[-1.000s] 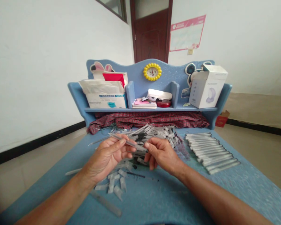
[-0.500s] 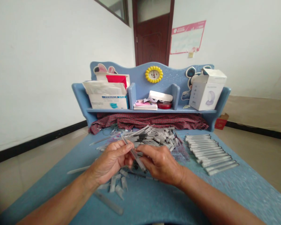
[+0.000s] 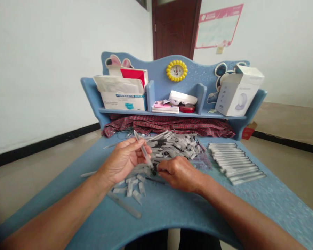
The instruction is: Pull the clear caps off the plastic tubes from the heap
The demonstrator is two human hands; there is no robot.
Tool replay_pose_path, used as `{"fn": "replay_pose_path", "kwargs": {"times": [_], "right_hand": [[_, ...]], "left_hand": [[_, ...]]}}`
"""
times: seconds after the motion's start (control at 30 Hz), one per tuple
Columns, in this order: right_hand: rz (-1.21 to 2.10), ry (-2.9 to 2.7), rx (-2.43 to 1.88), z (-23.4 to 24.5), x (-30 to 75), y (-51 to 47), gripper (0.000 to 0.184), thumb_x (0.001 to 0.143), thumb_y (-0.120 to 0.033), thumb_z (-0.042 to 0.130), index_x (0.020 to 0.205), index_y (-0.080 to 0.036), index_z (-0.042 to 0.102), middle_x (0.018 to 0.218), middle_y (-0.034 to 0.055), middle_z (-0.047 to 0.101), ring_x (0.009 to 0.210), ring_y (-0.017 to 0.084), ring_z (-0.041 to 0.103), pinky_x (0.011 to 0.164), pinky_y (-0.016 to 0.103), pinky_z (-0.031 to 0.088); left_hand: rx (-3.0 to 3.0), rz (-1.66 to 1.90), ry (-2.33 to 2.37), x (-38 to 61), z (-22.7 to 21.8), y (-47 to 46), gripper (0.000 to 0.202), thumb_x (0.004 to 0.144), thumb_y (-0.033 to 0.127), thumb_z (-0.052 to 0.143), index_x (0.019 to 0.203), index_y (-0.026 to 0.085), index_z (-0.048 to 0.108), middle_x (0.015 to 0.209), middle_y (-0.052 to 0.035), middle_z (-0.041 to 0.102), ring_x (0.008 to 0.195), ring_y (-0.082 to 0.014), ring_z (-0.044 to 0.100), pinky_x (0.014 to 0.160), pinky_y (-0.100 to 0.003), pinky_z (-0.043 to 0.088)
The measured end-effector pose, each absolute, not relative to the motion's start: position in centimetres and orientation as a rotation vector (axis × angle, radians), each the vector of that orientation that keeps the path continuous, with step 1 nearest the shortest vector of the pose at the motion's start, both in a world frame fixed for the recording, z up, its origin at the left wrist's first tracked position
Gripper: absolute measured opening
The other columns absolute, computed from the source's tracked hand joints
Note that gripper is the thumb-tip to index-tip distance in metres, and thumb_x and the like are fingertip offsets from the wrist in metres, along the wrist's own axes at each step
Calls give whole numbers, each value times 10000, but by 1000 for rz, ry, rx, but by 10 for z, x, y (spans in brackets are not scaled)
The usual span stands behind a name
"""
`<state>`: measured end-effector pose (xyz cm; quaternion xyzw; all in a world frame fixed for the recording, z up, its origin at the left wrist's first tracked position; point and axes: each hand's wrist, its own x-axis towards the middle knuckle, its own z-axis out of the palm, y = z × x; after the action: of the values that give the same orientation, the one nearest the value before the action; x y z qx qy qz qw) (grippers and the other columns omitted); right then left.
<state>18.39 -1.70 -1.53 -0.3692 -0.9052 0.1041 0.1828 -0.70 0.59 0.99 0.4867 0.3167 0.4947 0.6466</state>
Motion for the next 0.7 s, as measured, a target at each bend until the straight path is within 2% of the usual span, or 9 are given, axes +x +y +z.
{"fn": "replay_pose_path", "kwargs": {"times": [0.13, 0.27, 0.37, 0.53, 0.7], "right_hand": [[261, -2716, -1001, -10, 164, -29, 213, 879, -261, 446, 753, -176, 595, 637, 11, 610, 563, 93, 515, 522, 222, 270], [139, -2787, -1146, -8, 144, -36, 282, 879, -331, 421, 746, -177, 617, 607, 38, 634, 536, 131, 557, 493, 252, 242], [88, -2769, -1261, -9, 128, -35, 337, 874, -362, 395, 745, -175, 644, 648, 70, 668, 597, 181, 615, 511, 260, 299], [93, -2838, -1442, -6, 107, -33, 375, 840, -351, 387, 793, -135, 689, 759, 146, 697, 699, 257, 654, 582, 312, 428], [224, -2875, -1496, -3, 102, -30, 314, 776, -311, 439, 799, -121, 688, 779, 159, 693, 720, 266, 650, 598, 328, 463]], "left_hand": [[1105, 1150, 770, -7, 9, 6, 136, 795, 260, 589, 798, 125, 568, 586, -14, 620, 458, -95, 557, 418, -172, 439], [1120, 1154, 744, -8, 7, 7, 214, 782, 346, 597, 818, 135, 601, 535, 18, 567, 414, -64, 475, 391, -154, 372], [1142, 1157, 760, -10, 6, 7, 239, 783, 378, 586, 821, 144, 608, 522, 23, 554, 414, -58, 452, 383, -146, 331], [1184, 1126, 775, -10, 9, 4, 247, 788, 389, 576, 811, 145, 599, 518, 17, 560, 417, -66, 456, 384, -150, 345], [1219, 1104, 770, -9, 12, 1, 240, 785, 382, 576, 802, 143, 592, 513, 17, 564, 399, -69, 457, 372, -151, 354]]}}
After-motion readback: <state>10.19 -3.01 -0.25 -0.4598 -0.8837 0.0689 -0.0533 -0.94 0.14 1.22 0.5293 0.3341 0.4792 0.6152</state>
